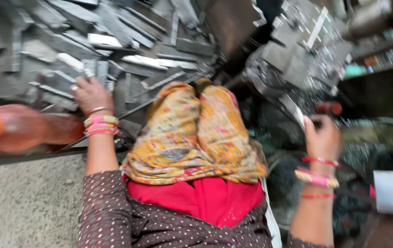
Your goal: The person repeatedly takes metal hinge components from a bin, places them on a drilling machine jig, and uses a lever to drill holes into them before setting them aside.
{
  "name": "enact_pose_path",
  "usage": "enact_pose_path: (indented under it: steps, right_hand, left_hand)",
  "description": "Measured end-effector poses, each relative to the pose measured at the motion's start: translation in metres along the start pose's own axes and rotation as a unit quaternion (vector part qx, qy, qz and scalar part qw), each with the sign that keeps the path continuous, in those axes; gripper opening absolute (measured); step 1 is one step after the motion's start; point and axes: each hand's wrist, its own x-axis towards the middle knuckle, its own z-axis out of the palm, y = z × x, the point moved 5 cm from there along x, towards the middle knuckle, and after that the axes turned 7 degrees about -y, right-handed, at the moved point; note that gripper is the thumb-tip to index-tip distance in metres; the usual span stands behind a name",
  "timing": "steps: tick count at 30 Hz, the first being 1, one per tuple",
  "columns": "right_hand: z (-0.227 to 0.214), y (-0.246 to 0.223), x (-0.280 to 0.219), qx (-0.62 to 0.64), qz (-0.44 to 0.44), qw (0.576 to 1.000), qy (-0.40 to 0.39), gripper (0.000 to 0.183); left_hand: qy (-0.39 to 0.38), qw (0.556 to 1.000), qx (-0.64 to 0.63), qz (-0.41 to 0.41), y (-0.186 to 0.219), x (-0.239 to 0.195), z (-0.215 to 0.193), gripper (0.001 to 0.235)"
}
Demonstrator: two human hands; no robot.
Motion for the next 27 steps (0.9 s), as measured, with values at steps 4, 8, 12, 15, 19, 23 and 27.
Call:
enact_pose_path:
  steps: [4, 8, 12, 15, 19, 23, 27]
  right_hand:
    - [-0.014, -0.023, -0.007, 0.008, -0.005, 1.000, 0.004, 0.024]
    - [-0.017, -0.033, -0.004, 0.035, 0.026, 0.999, 0.002, 0.023]
    - [-0.013, -0.034, -0.007, 0.031, 0.045, 0.998, 0.018, 0.028]
    - [-0.008, -0.034, -0.006, 0.041, 0.053, 0.998, 0.013, 0.028]
    - [-0.007, -0.036, -0.003, 0.029, 0.058, 0.998, 0.003, 0.028]
    - [-0.005, -0.034, -0.004, 0.027, 0.077, 0.997, -0.010, 0.029]
    - [-0.004, -0.037, -0.005, 0.021, 0.076, 0.997, -0.011, 0.029]
  left_hand:
    - [0.048, 0.997, 0.039, 0.034, -0.004, -0.011, 0.030, 0.015]
    - [0.041, 0.994, 0.007, 0.098, -0.020, -0.007, 0.032, 0.011]
    - [-0.007, 0.991, -0.018, 0.135, -0.009, -0.022, -0.002, 0.011]
    - [0.000, 0.977, -0.113, 0.180, 0.038, -0.021, -0.057, 0.019]
    - [0.052, 0.925, -0.229, 0.299, 0.137, -0.035, -0.156, 0.024]
    - [0.200, 0.864, -0.286, 0.362, 0.265, -0.055, -0.246, 0.029]
    - [0.209, 0.872, -0.188, 0.400, 0.387, -0.094, -0.279, 0.041]
